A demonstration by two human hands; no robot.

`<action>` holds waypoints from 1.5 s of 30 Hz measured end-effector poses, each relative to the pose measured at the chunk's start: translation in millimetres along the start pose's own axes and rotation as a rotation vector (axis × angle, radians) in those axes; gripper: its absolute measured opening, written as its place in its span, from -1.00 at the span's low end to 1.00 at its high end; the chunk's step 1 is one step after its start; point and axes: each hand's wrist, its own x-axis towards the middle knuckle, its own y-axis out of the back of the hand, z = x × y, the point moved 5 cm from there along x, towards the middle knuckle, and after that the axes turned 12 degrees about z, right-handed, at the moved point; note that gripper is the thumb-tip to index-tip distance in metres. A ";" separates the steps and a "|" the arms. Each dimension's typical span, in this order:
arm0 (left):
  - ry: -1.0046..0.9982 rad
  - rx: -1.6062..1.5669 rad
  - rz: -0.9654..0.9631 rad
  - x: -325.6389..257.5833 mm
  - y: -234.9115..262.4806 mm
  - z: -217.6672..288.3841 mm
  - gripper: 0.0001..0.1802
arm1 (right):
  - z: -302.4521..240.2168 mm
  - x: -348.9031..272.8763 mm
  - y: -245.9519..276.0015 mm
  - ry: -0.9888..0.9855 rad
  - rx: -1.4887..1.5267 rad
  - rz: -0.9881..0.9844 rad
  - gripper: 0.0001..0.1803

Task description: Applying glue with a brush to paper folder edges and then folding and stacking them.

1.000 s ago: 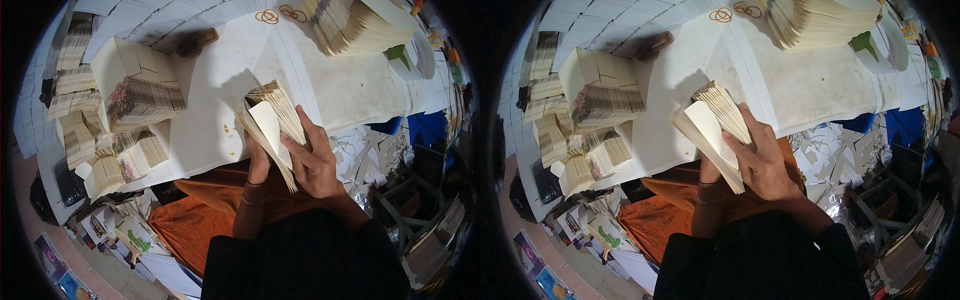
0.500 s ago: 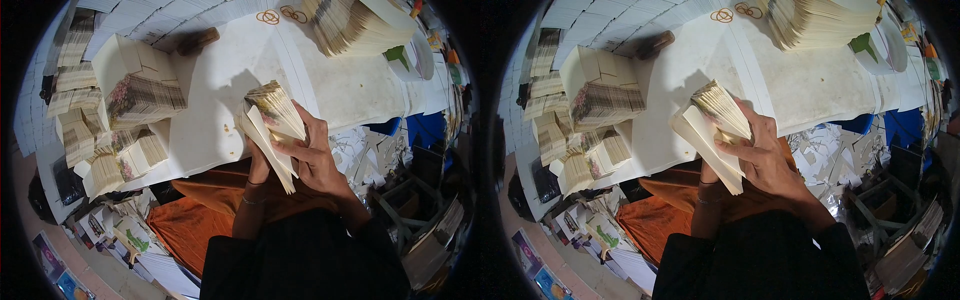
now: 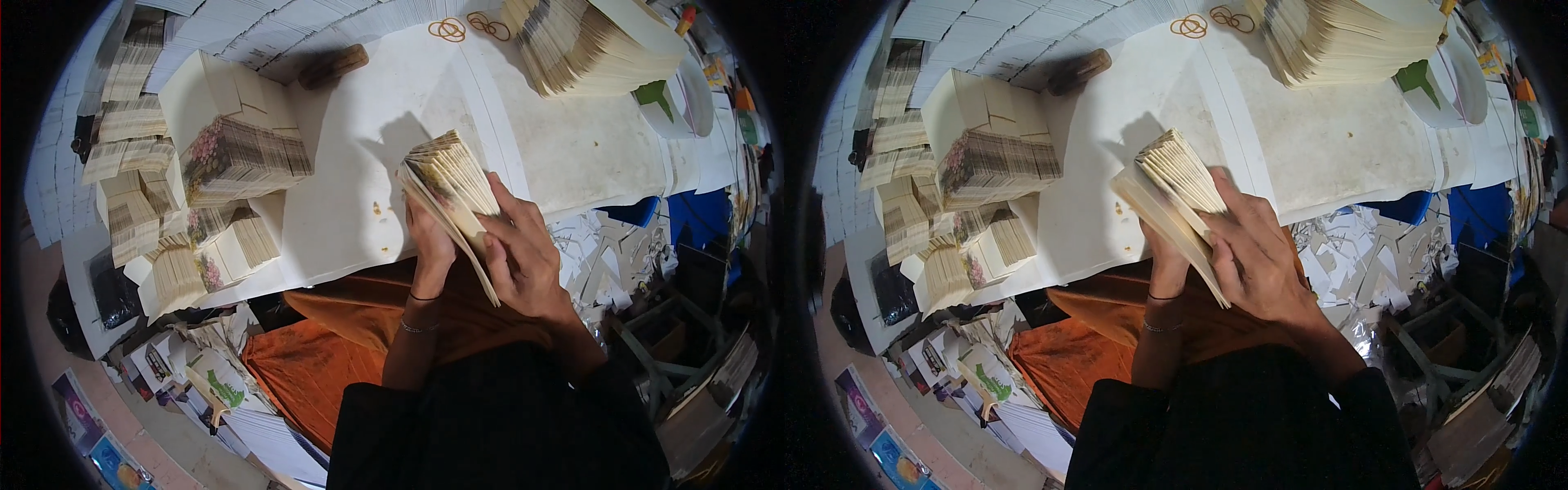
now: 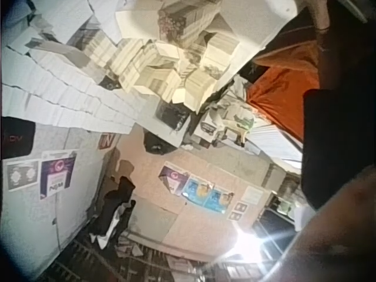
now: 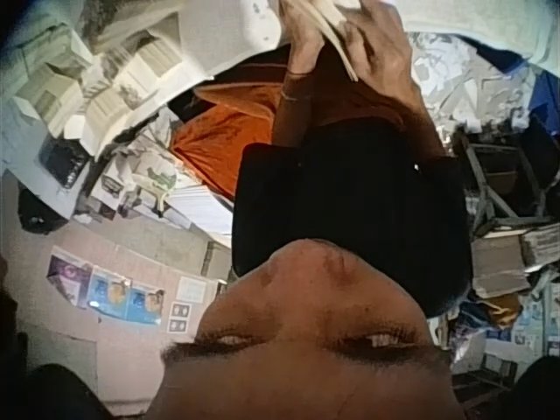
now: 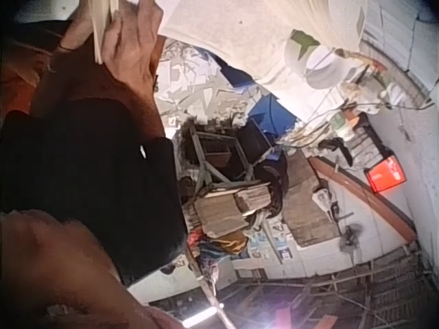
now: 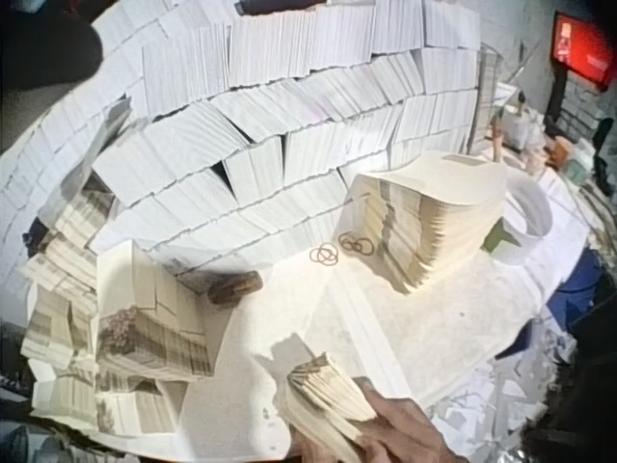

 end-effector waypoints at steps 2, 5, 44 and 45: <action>0.182 -0.166 -0.020 1.6 2.6 -10.7 -0.50 | 6.3 -2.1 -0.1 -0.067 0.096 0.073 -0.72; 0.355 -0.333 -0.037 -0.7 -2.3 -17.3 -0.54 | 4.0 -2.3 -0.9 0.093 -0.018 0.036 -0.79; 0.110 -0.118 -0.072 7.1 5.5 -23.5 -0.70 | -2.6 3.4 6.5 -0.114 0.264 -0.089 -0.57; 0.046 -0.063 -0.047 8.0 7.1 -21.7 -0.70 | -3.6 3.7 5.3 -0.120 0.238 -0.100 -0.56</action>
